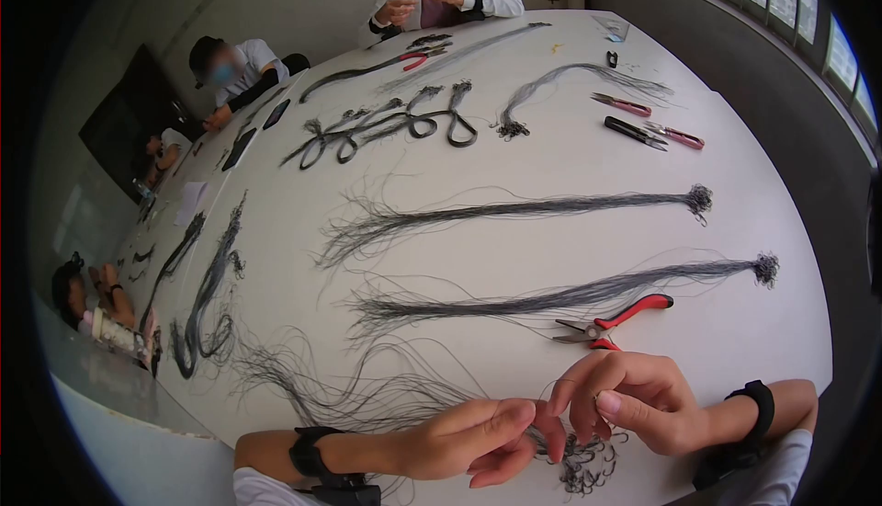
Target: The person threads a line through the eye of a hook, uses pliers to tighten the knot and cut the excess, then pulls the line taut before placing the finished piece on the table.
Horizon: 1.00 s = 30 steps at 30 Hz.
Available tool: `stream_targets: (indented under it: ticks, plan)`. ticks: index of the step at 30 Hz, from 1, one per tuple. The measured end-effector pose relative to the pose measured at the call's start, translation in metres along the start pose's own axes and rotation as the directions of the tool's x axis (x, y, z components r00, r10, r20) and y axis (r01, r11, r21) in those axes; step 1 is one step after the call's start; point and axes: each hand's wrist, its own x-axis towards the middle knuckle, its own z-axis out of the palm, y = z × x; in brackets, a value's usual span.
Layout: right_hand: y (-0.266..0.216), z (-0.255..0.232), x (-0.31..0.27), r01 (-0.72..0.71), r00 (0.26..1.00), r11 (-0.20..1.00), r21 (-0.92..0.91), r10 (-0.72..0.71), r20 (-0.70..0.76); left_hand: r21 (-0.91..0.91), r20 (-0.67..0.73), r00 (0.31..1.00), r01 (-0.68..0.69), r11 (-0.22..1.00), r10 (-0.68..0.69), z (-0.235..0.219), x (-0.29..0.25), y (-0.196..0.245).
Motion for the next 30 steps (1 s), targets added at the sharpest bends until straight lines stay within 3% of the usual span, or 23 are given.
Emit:
stream_targets:
  ticks: [3,5,6,10,12,13,15,16,18,19,21,22,24,25,27,28,30]
  plan:
    - [0.001,-0.009,0.000,-0.010,0.998,0.999,-0.043,0.013,0.069,0.046,0.100,0.995,-0.001,0.999,-0.004,0.001,0.001,0.000]
    - [0.001,-0.009,0.002,-0.025,0.999,1.000,0.000,0.025,0.046,0.103,0.150,0.982,0.098,0.990,-0.113,0.007,0.001,0.001]
    - [0.001,-0.009,0.003,-0.037,0.999,0.998,0.044,0.036,0.023,0.113,0.322,0.931,0.144,0.983,-0.173,-0.006,0.007,-0.004]
    - [0.005,-0.013,0.004,-0.045,0.999,0.998,0.045,0.045,-0.006,-0.040,0.315,0.944,0.115,0.993,-0.097,0.000,0.007,-0.015]
    - [0.006,-0.014,0.005,-0.049,0.997,0.997,0.052,0.051,-0.055,0.127,0.207,0.968,0.118,0.985,-0.142,0.007,0.005,-0.004]
    - [0.006,-0.014,0.005,-0.049,0.997,0.997,0.051,0.052,-0.056,0.126,0.209,0.968,0.117,0.985,-0.141,0.009,0.005,0.000]
    - [0.007,-0.015,0.006,-0.021,0.995,0.999,0.028,0.023,-0.096,0.365,0.152,0.979,0.071,0.928,-0.135,0.011,0.006,0.006]
    - [0.006,-0.014,0.006,-0.021,0.995,0.999,0.028,0.024,-0.096,0.365,0.153,0.979,0.071,0.928,-0.135,0.010,0.006,0.003]
    - [0.006,-0.011,0.006,-0.052,0.987,0.997,-0.051,0.043,-0.156,0.322,0.204,0.978,-0.104,0.941,0.038,0.009,0.007,-0.006]
    - [0.005,-0.011,0.006,-0.052,0.987,0.997,-0.051,0.043,-0.156,0.322,0.205,0.978,-0.104,0.941,0.038,0.009,0.006,-0.006]
    - [0.004,-0.011,0.006,-0.168,0.962,0.975,-0.146,0.130,-0.241,0.173,0.292,0.933,-0.267,0.948,0.209,0.011,0.004,-0.005]
    - [0.004,-0.011,0.007,-0.168,0.962,0.975,-0.146,0.130,-0.241,0.173,0.292,0.933,-0.267,0.948,0.209,0.011,0.001,-0.005]
    - [0.005,-0.013,0.007,-0.210,0.941,0.968,-0.138,0.162,-0.297,-0.241,0.311,0.948,0.012,0.970,0.066,0.011,-0.005,-0.004]
    - [0.003,-0.013,0.008,-0.210,0.941,0.968,-0.138,0.161,-0.297,-0.241,0.310,0.948,0.011,0.970,0.067,0.012,-0.005,-0.003]
    - [0.000,-0.013,0.008,-0.284,0.918,0.953,-0.103,0.239,-0.316,-0.127,0.102,0.953,-0.274,0.953,0.287,0.014,-0.004,0.004]
    - [0.001,-0.013,0.008,-0.283,0.919,0.953,-0.104,0.238,-0.314,-0.126,0.101,0.952,-0.275,0.953,0.288,0.010,-0.002,0.004]
    - [0.006,-0.012,0.006,-0.354,0.922,0.873,-0.335,0.265,-0.282,-0.321,-0.059,0.892,-0.441,0.838,0.447,-0.001,0.000,0.003]
